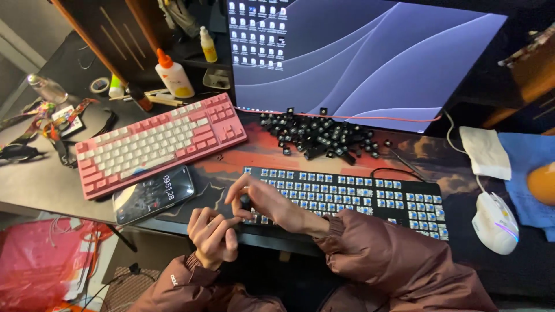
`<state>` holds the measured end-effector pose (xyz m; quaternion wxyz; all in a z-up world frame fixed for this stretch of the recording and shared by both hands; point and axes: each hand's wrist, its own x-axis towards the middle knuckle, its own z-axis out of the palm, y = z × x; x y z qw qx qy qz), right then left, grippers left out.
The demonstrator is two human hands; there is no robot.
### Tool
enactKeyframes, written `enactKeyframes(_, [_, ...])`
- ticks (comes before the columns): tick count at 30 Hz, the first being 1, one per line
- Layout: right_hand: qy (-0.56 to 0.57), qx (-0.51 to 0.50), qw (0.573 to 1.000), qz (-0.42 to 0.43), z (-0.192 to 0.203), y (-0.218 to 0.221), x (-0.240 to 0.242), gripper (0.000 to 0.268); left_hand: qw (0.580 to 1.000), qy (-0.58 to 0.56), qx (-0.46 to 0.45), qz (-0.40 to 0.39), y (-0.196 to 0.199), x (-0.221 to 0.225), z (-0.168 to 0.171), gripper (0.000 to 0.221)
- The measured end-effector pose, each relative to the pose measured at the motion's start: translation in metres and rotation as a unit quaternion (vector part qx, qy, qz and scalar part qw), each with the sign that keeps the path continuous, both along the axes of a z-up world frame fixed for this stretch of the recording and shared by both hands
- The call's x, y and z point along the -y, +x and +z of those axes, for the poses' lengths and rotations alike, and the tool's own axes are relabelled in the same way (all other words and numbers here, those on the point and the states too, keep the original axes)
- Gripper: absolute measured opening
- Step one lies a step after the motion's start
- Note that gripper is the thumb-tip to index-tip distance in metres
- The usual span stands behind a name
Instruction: Assembling a mechanical keyboard by manually inserting switches into the plate
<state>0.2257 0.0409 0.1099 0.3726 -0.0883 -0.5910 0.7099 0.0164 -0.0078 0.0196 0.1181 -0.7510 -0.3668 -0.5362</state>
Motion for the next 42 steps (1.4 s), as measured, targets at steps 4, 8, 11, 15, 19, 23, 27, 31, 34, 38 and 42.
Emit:
enactKeyframes(4, [0.016, 0.037, 0.999, -0.025, -0.009, 0.001, -0.004, 0.048, 1.000, 0.005, -0.006, 0.003, 0.000, -0.001, -0.001, 0.046])
enactKeyframes(8, [-0.041, -0.024, 0.999, -0.004, -0.011, -0.002, 0.001, 0.025, 1.000, -0.005, -0.009, -0.004, -0.001, -0.001, -0.001, 0.047])
enactKeyframes(11, [-0.044, -0.009, 0.999, -0.018, -0.014, -0.003, 0.001, 0.026, 1.000, -0.003, -0.011, -0.003, 0.000, -0.002, -0.003, 0.047])
enactKeyframes(15, [-0.055, -0.054, 0.997, 0.002, -0.010, -0.003, -0.004, 0.057, 1.000, 0.007, 0.004, -0.002, 0.002, -0.003, -0.004, 0.050])
enactKeyframes(19, [-0.038, -0.003, 0.999, -0.007, -0.008, -0.002, -0.003, 0.037, 1.000, 0.002, -0.002, -0.002, 0.001, -0.003, -0.002, 0.041])
enactKeyframes(23, [-0.053, -0.034, 0.998, -0.005, -0.009, -0.004, 0.004, 0.025, 1.000, -0.002, -0.005, -0.001, 0.002, -0.002, 0.002, 0.041])
enactKeyframes(27, [0.010, -0.028, 1.000, -0.007, -0.018, -0.005, -0.002, 0.026, 1.000, -0.005, -0.003, 0.001, 0.003, -0.002, 0.002, 0.043])
enactKeyframes(31, [-0.027, -0.013, 1.000, 0.002, -0.002, -0.002, -0.001, 0.065, 1.000, 0.002, 0.009, -0.003, 0.002, -0.003, -0.003, 0.035])
enactKeyframes(34, [0.000, 0.045, 0.999, -0.019, -0.003, -0.002, 0.001, 0.046, 1.000, -0.012, -0.003, -0.006, 0.003, -0.002, 0.002, 0.044])
enactKeyframes(38, [-0.049, -0.030, 0.998, 0.002, -0.006, -0.003, 0.005, 0.027, 1.000, -0.006, 0.003, -0.004, 0.004, -0.003, 0.005, 0.043])
enactKeyframes(42, [0.005, 0.007, 1.000, -0.015, -0.021, -0.004, 0.001, 0.040, 1.000, -0.006, 0.000, 0.002, 0.004, -0.002, 0.002, 0.046])
